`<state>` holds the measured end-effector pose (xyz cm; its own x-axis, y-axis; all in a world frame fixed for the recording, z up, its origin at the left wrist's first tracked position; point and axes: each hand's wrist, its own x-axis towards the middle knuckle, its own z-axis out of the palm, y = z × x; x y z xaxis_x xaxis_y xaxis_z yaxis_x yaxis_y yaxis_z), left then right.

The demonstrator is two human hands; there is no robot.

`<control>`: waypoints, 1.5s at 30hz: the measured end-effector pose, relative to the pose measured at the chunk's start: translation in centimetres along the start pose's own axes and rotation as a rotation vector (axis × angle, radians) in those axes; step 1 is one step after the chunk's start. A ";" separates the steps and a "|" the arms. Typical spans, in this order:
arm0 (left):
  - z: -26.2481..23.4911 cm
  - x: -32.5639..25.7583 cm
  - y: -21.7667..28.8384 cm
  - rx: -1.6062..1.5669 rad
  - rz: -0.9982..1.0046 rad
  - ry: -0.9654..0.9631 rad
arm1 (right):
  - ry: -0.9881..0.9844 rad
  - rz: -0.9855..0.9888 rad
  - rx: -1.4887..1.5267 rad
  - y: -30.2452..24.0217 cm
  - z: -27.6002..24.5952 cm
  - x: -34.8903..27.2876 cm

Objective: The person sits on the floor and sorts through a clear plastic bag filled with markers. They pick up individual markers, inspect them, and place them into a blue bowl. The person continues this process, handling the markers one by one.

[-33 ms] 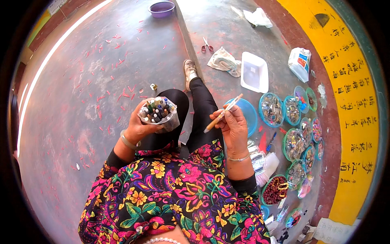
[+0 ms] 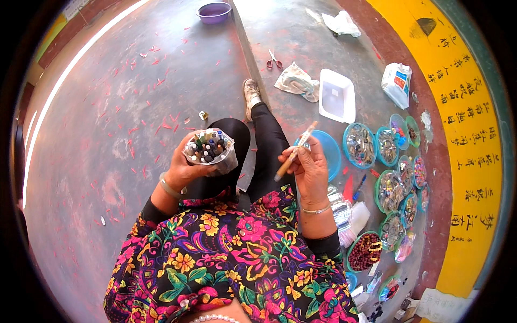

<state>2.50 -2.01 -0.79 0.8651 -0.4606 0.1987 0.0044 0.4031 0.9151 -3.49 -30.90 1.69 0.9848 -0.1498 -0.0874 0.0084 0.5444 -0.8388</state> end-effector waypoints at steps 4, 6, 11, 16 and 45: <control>-0.2 -0.2 0.2 0.020 0.000 0.017 | -0.003 -0.069 0.022 -0.2 0.4 -0.3; -0.2 -0.2 0.0 0.042 0.005 0.016 | 0.024 -0.032 0.021 -0.3 -0.1 -0.3; -0.4 -0.3 -0.1 0.030 -0.022 0.000 | -0.086 -0.011 0.149 -0.3 0.0 -0.5; 0.0 -0.2 0.1 0.009 -0.002 0.016 | -0.091 -0.010 0.132 -0.4 0.6 -0.7; 0.2 0.1 1.0 0.140 0.018 -0.097 | -0.263 -0.621 -0.522 -2.9 12.4 -0.5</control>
<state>2.52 -1.80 0.21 0.8117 -0.5316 0.2419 -0.0861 0.3008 0.9498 -1.84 -22.18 10.78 0.8369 -0.0638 0.5436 0.5427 -0.0330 -0.8393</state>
